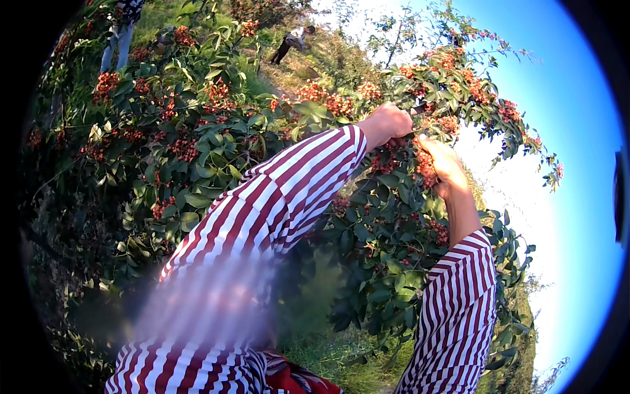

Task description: The person picks clusters of red berries from a tree by hand and places them into a bucket hanging from their waist.

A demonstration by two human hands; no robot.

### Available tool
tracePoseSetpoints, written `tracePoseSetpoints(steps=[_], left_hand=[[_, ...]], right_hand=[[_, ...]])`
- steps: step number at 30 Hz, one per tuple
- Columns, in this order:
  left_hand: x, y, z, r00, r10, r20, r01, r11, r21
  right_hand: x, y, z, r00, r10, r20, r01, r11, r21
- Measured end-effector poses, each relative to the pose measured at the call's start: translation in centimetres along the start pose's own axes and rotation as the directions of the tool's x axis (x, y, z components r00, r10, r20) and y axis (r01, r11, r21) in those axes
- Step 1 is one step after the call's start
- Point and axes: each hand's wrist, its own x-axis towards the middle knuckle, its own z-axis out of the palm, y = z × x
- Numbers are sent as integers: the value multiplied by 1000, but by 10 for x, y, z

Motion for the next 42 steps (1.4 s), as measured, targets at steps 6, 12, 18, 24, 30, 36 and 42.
tracePoseSetpoints(steps=[6, 12, 18, 24, 30, 36, 42], left_hand=[[-19, 6, -10, 984, 103, 146, -81, 985, -152], [-14, -4, -5, 992, 104, 73, -99, 993, -63], [-12, -11, -27, 651, 693, 312, -568, 171, 805], [-43, 7, -21, 974, 40, 221, -196, 633, 749], [-102, -11, 25, 978, 108, 179, -207, 627, 751], [-118, -13, 19, 956, 61, 286, -259, 628, 734], [-82, -11, -10, 964, 71, -257, 54, 892, 450]], right_hand=[[12, -3, -8, 973, -231, -15, 201, 874, -442], [10, -16, -8, 969, -26, -244, 90, 962, 258], [-14, -83, -33, 958, -285, -28, 277, 896, 347], [-14, -87, -2, 933, -359, -2, 344, 894, -288], [21, -53, 30, 908, -302, 291, 389, 867, -312], [33, -22, 35, 865, -86, 495, 502, 111, -858], [12, -24, 29, 963, 18, 269, 268, 63, -961]])
